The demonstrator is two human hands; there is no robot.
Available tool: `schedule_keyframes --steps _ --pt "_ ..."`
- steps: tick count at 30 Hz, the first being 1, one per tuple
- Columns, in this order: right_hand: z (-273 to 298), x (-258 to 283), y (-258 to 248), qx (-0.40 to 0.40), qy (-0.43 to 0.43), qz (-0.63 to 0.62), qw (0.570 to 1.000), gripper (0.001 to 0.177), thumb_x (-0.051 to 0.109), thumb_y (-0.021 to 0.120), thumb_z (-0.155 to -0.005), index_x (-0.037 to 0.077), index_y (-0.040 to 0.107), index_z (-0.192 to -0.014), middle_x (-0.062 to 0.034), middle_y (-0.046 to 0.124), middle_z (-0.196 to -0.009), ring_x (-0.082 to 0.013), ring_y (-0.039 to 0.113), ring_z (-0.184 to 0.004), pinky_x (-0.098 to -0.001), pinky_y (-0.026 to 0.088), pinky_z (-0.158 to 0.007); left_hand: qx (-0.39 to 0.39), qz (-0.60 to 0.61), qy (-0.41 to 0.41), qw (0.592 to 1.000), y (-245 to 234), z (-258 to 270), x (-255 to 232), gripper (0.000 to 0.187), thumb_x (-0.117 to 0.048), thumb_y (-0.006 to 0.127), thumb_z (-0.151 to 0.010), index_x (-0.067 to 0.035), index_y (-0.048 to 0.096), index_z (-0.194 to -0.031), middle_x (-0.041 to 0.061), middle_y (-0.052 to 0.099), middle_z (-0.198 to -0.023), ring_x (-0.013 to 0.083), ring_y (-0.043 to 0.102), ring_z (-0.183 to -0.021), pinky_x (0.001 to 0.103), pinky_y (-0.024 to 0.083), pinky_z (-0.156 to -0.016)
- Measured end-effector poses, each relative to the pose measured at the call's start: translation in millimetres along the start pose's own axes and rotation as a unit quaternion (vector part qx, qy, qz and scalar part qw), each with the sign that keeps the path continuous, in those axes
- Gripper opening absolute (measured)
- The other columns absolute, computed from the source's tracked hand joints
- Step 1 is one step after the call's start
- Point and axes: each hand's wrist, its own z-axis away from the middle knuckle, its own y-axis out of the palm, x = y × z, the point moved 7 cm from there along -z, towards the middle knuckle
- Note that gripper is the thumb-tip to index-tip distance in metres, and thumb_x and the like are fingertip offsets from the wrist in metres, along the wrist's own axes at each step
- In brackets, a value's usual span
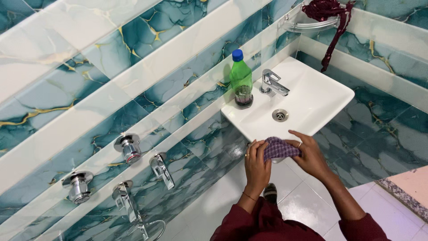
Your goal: The person wipes down several wall-mounted faucets and a sink faucet using a cloth, moving systematically between the different fixtures.
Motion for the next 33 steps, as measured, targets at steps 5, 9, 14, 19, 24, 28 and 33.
schedule_keyframes --steps 5,9,14,19,24,28,33 --pt "-94 -43 -21 0.001 -0.015 0.113 0.993 0.055 0.006 0.074 -0.072 0.022 0.072 -0.125 0.0011 0.066 -0.136 -0.0305 0.053 -0.132 -0.0464 0.04 -0.102 -0.021 -0.018 0.045 0.999 30 -96 -3 0.054 0.003 0.065 -0.087 -0.002 0.058 -0.141 0.012 0.055 -0.138 0.0343 0.045 -0.143 0.049 0.035 -0.119" --pt "-187 -61 -41 -0.04 -0.086 0.199 0.975 0.055 0.001 0.068 -0.084 0.026 0.071 -0.132 0.005 0.069 -0.135 -0.0222 0.057 -0.134 -0.0395 0.041 -0.103 -0.117 0.003 0.058 0.991 52 -173 5 0.056 0.006 0.063 -0.092 -0.003 0.054 -0.147 0.012 0.053 -0.143 0.0327 0.048 -0.142 0.047 0.039 -0.116" --pt "-298 -76 -17 -0.01 -0.141 0.221 0.965 0.066 0.001 0.069 -0.082 0.029 0.065 -0.141 -0.0012 0.068 -0.137 -0.0233 0.058 -0.13 -0.0418 0.042 -0.093 -0.135 0.004 0.007 0.991 89 -244 37 0.069 0.007 0.063 -0.09 -0.001 0.042 -0.155 0.018 0.046 -0.153 0.0372 0.048 -0.142 0.047 0.04 -0.112" --pt "-307 -123 37 0.151 -0.05 0.017 0.987 0.067 0.01 0.073 -0.084 0.033 0.056 -0.145 -0.0068 0.062 -0.139 -0.0307 0.06 -0.124 -0.0463 0.049 -0.099 -0.087 -0.038 -0.035 0.995 133 -259 74 0.075 0.012 0.052 -0.091 0.003 0.025 -0.16 0.032 0.028 -0.164 0.0483 0.037 -0.147 0.051 0.038 -0.115" --pt "-275 -147 34 0.16 0.036 -0.059 0.985 0.082 -0.008 0.063 -0.078 0.037 0.053 -0.146 0.0 0.056 -0.15 -0.029 0.063 -0.124 -0.04 0.057 -0.095 -0.012 -0.009 -0.063 0.998 154 -233 84 0.074 0.009 0.051 -0.093 0.003 0.024 -0.162 0.032 0.028 -0.162 0.0485 0.037 -0.147 0.053 0.038 -0.117" --pt "-230 -159 35 0.082 -0.033 -0.077 0.993 0.087 -0.017 0.057 -0.072 0.033 0.059 -0.144 -0.0024 0.057 -0.153 -0.0292 0.062 -0.129 -0.0396 0.054 -0.104 0.009 -0.036 -0.035 0.999 174 -201 78 0.072 0.007 0.052 -0.096 0.003 0.025 -0.163 0.029 0.032 -0.164 0.046 0.042 -0.148 0.052 0.04 -0.119" --pt "-217 -190 49 0.065 -0.056 -0.11 0.99 0.082 -0.012 0.064 -0.071 0.03 0.06 -0.141 -0.0043 0.058 -0.15 -0.0286 0.064 -0.123 -0.0386 0.054 -0.1 0.044 -0.045 -0.079 0.995 196 -189 72 0.073 0.01 0.049 -0.093 0.01 0.024 -0.161 0.034 0.026 -0.166 0.0488 0.039 -0.149 0.053 0.04 -0.115"
